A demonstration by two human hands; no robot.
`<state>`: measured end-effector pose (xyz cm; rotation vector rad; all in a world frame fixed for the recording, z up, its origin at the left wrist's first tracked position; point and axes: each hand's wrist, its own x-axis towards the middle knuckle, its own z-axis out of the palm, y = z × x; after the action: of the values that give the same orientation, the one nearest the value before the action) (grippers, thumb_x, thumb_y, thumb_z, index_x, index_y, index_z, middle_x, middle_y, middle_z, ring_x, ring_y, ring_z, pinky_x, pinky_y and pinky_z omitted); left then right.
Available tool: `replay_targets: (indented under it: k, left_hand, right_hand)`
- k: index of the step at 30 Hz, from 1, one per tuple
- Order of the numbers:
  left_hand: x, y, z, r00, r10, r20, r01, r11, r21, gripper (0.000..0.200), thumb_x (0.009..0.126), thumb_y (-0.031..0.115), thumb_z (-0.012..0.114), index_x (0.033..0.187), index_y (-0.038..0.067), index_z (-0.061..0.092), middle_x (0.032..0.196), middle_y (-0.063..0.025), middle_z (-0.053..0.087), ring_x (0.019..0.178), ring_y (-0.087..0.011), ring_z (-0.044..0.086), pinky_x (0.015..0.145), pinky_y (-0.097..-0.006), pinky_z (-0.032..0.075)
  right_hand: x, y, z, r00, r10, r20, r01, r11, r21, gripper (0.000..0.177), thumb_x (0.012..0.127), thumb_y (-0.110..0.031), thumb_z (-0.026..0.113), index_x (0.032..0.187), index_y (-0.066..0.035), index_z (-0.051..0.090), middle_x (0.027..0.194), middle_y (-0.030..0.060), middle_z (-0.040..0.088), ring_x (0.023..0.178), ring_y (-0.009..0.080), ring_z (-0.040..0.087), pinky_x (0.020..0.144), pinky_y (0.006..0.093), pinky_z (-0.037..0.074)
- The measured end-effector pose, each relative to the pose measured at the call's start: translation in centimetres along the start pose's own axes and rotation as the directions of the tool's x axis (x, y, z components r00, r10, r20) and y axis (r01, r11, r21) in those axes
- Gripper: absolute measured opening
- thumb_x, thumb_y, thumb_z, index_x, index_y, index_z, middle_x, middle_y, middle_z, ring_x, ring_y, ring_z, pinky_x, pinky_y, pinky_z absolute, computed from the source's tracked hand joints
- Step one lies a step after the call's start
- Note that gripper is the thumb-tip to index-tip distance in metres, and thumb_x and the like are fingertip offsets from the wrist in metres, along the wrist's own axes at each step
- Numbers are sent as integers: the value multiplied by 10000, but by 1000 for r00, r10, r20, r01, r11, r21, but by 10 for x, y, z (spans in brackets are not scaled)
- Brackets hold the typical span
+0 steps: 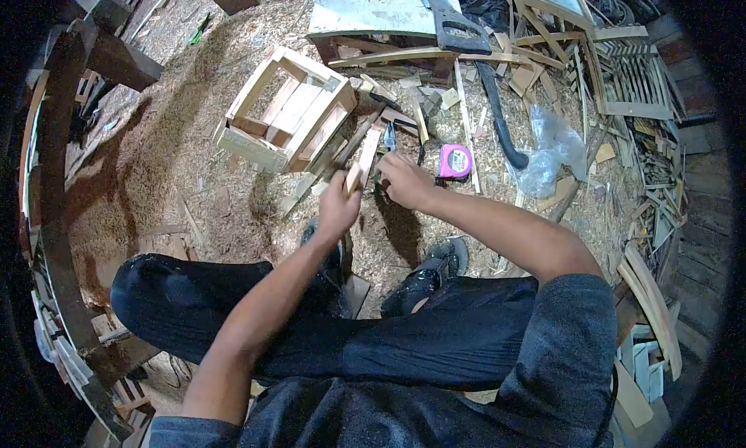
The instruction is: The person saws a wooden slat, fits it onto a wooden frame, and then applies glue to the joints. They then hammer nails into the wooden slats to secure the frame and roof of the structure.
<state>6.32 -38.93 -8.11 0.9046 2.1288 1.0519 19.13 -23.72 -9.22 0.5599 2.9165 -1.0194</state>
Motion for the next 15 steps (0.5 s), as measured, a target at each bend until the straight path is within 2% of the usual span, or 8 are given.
replay_targets:
  k: [1, 2, 6, 8, 10, 12, 13, 15]
  left_hand:
    - [-10, -6, 4, 1000, -14, -18, 15, 999, 47, 331, 799, 93, 629, 1118, 32, 564, 1053, -256, 657, 990, -439, 632, 862, -501, 500]
    - [-15, -12, 6, 994, 110, -25, -108, 993, 54, 341, 786, 97, 639, 1112, 37, 559, 1093, -237, 639, 1017, -437, 609, 881, -508, 488]
    - [-1, 0, 10, 982, 137, 134, -158, 974, 163, 347, 768, 93, 635, 1101, 33, 556, 1029, -235, 621, 995, -449, 593, 856, -523, 473]
    - [12, 10, 14, 979, 152, 135, -170, 975, 139, 340, 763, 90, 632, 1088, 27, 554, 992, -240, 617, 982, -454, 592, 843, -529, 471]
    - [27, 16, 21, 979, 159, 128, -177, 975, 138, 323, 755, 82, 620, 1065, 21, 551, 959, -257, 612, 968, -464, 589, 831, -526, 470]
    - [38, 20, 30, 980, 173, 97, -184, 976, 118, 306, 778, 123, 649, 1042, 5, 548, 939, -269, 617, 954, -470, 594, 828, -527, 470]
    - [44, 20, 36, 977, 197, 86, -201, 978, 51, 316, 796, 157, 664, 1042, -1, 543, 951, -277, 620, 954, -474, 595, 830, -529, 469]
    - [51, 26, 42, 978, 194, 81, -194, 981, -17, 384, 871, 265, 683, 1072, -22, 528, 975, -291, 626, 957, -468, 610, 829, -515, 473]
  right_hand:
    - [-3, 0, 2, 997, -40, -59, 39, 999, -13, 239, 792, 16, 592, 1027, -21, 562, 1084, 163, 547, 1099, 368, 527, 965, 463, 430]
    - [-5, 0, 2, 990, -77, -119, 74, 997, -28, 202, 810, -9, 604, 1003, -24, 546, 1071, 153, 531, 1091, 360, 516, 957, 464, 424]
    - [-3, 5, -14, 987, -40, -154, 16, 988, -152, 234, 830, -46, 623, 1054, -32, 556, 1085, 153, 533, 1102, 347, 509, 962, 458, 409]
    - [4, 11, -29, 934, 67, -352, -170, 947, -271, 358, 819, -125, 702, 1144, -46, 574, 1139, 147, 542, 1160, 343, 494, 1036, 433, 372]
    - [11, 25, -43, 906, 123, -405, -268, 907, -324, 413, 847, -157, 692, 1210, -20, 550, 1203, 180, 521, 1185, 375, 493, 1025, 446, 388]
    - [10, 39, -53, 741, 486, -463, -540, 842, 19, 359, 873, -190, 650, 1149, 25, 568, 1161, 246, 590, 1094, 438, 574, 943, 480, 459]
    - [13, 54, -61, 746, 630, -216, -613, 776, 145, 276, 856, -193, 677, 1031, 20, 662, 1014, 275, 666, 963, 443, 643, 873, 504, 493]
    - [11, 67, -55, 771, 596, -224, -581, 803, 136, 225, 860, -185, 669, 976, 7, 689, 935, 272, 678, 904, 436, 658, 839, 498, 507]
